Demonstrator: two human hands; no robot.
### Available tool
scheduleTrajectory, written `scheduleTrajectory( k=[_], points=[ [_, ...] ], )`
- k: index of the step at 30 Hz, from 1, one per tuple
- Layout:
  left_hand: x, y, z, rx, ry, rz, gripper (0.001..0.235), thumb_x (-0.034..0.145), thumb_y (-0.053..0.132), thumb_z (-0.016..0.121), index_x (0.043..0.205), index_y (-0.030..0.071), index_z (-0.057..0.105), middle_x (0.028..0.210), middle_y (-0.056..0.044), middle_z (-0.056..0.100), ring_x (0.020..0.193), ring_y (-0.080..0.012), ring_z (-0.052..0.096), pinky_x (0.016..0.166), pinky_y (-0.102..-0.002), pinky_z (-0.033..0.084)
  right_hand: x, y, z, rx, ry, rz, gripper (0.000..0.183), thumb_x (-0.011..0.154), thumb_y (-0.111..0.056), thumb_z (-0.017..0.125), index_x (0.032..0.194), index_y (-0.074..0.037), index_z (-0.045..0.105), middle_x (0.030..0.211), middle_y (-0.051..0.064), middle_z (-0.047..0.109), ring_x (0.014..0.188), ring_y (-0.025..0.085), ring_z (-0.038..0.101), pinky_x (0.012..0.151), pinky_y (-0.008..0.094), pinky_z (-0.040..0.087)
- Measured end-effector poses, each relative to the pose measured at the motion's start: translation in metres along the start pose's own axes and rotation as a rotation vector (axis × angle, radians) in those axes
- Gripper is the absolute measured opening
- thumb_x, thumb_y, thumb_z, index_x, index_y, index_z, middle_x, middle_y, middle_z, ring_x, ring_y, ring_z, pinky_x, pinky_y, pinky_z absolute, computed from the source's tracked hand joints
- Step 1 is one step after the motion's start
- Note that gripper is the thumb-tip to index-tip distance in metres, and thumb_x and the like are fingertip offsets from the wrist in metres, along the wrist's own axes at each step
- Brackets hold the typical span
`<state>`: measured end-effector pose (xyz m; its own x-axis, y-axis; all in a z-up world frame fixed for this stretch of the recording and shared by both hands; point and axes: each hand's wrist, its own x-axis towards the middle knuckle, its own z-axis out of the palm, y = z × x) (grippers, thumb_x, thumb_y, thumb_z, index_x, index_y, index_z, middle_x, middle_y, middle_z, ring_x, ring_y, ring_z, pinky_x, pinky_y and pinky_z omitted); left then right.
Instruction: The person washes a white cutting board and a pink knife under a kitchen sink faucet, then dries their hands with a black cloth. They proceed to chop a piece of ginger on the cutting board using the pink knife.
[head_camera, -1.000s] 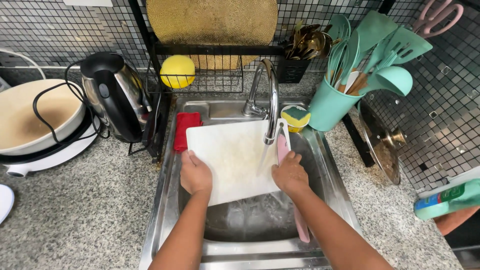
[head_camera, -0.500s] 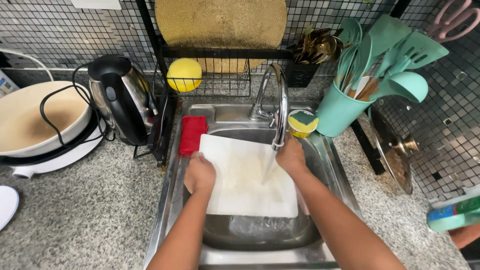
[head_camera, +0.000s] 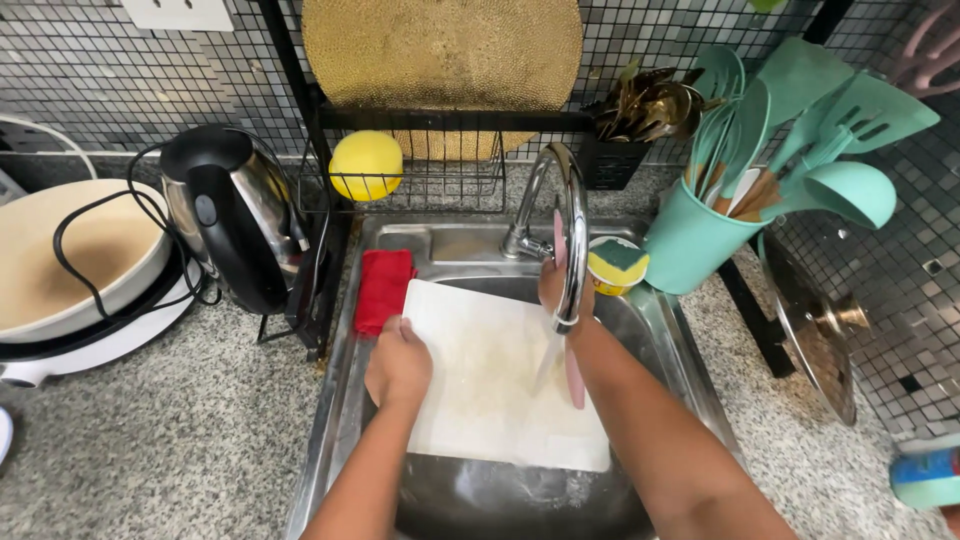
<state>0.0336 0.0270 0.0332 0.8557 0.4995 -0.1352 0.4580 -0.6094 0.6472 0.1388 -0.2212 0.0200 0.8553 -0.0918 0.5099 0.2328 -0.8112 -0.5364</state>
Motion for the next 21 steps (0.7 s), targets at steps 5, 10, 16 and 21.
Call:
scheduleTrajectory(
  k=[5,10,16,21],
  points=[
    [0.002,0.003,-0.002,0.009,0.009,0.001,0.039,0.105,0.041,0.040,0.130,0.023,0.064,0.114,-0.021,0.072,0.107,-0.0441,0.068,0.091,-0.055,0.053,0.012,0.022,0.027,-0.011,0.099,-0.027,0.084,0.094,-0.014,0.064,0.165,-0.027,0.021,0.150,0.029,0.049,0.123,0.049,0.058,0.100,0.052,0.049],
    [0.006,0.003,0.003,0.046,-0.002,0.016,0.039,0.105,0.041,0.039,0.129,0.023,0.063,0.112,-0.022,0.073,0.106,-0.0445,0.068,0.091,-0.056,0.053,0.022,0.025,0.028,-0.267,-0.167,0.286,0.073,0.109,-0.033,0.054,0.171,-0.033,0.016,0.115,0.027,0.070,0.108,0.045,0.067,0.099,0.053,0.050],
    [0.011,0.001,0.011,0.029,0.031,0.023,0.039,0.104,0.042,0.040,0.128,0.023,0.064,0.112,-0.020,0.073,0.105,-0.0438,0.069,0.090,-0.056,0.054,0.042,0.096,0.065,-0.053,-0.085,0.372,0.048,0.104,-0.052,0.053,0.114,-0.009,0.072,0.107,0.028,0.071,0.107,0.051,0.063,0.087,0.056,0.051],
    [0.009,0.010,0.005,-0.004,0.000,-0.014,0.040,0.103,0.043,0.040,0.131,0.025,0.063,0.113,-0.020,0.073,0.107,-0.0432,0.068,0.091,-0.054,0.053,0.049,0.110,0.074,-0.020,-0.163,0.298,0.056,0.102,-0.054,0.045,0.090,-0.006,0.072,0.089,0.028,0.073,0.096,0.049,0.068,0.080,0.055,0.051]
  ],
)
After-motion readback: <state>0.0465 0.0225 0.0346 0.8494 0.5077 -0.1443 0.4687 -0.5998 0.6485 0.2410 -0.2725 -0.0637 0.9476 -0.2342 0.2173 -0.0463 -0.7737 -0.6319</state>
